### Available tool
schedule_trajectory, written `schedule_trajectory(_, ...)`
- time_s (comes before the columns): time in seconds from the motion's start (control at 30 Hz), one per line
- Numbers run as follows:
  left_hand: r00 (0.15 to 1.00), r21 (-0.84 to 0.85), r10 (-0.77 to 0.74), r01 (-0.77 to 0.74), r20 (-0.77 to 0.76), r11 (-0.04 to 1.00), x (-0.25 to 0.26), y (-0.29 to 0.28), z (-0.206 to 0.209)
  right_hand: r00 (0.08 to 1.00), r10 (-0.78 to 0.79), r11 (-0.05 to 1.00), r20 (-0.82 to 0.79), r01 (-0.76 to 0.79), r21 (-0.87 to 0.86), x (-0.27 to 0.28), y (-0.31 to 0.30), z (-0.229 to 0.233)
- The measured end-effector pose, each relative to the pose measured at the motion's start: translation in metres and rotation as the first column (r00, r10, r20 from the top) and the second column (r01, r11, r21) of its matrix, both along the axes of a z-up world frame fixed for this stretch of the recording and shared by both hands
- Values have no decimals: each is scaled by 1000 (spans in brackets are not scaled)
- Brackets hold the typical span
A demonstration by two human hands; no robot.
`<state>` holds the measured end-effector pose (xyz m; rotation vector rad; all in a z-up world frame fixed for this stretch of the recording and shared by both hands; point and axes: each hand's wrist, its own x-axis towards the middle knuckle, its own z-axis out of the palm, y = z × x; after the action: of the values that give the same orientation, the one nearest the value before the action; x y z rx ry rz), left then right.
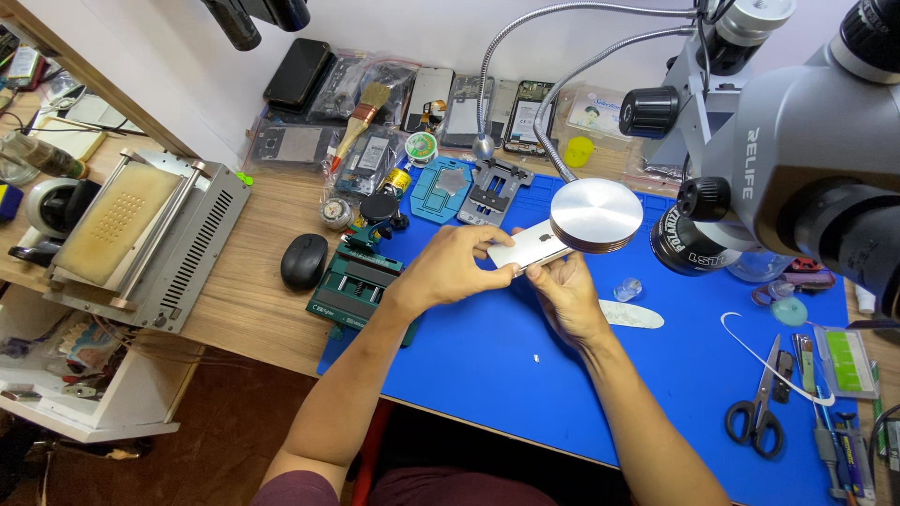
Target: The person holds a white smartphone and uses a white plastic prying tool to separate the screen from the frame. They work along the edges of the device, inserting the tool into the seam to lift the screen.
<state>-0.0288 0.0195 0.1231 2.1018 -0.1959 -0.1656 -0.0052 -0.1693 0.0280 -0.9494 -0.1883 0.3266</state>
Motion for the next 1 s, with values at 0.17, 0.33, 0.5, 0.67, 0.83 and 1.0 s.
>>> schedule_trajectory(0.17, 1000, 35, 4, -5, 15, 999, 2, 2, 9, 995, -25, 999, -100, 28, 30, 5, 1, -13)
schedule_trajectory(0.33, 1000, -1, 21, -21, 1, 1000, 2, 1, 8, 982, -49, 998, -181, 53, 21, -3, 5, 3)
schedule_trajectory(0.5, 999, -3, 13, -13, 31, 1000, 6, 1, 10, 975, -66, 997, -214, 75, 32, -5, 6, 10)
schedule_trajectory(0.67, 993, 0, -9, 9, 117, 1000, 8, 8, 2, 981, 30, 979, -192, 10, 206, -3, 0, 4)
schedule_trajectory(0.83, 986, 16, -13, 11, 165, 1000, 0, 18, 7, 983, 66, 964, -170, -19, 266, 2, -5, 4)
schedule_trajectory(1.0, 984, 12, 8, -11, 179, 1000, -1, 23, 8, 983, 46, 966, -179, 1, 257, 5, -5, -14)
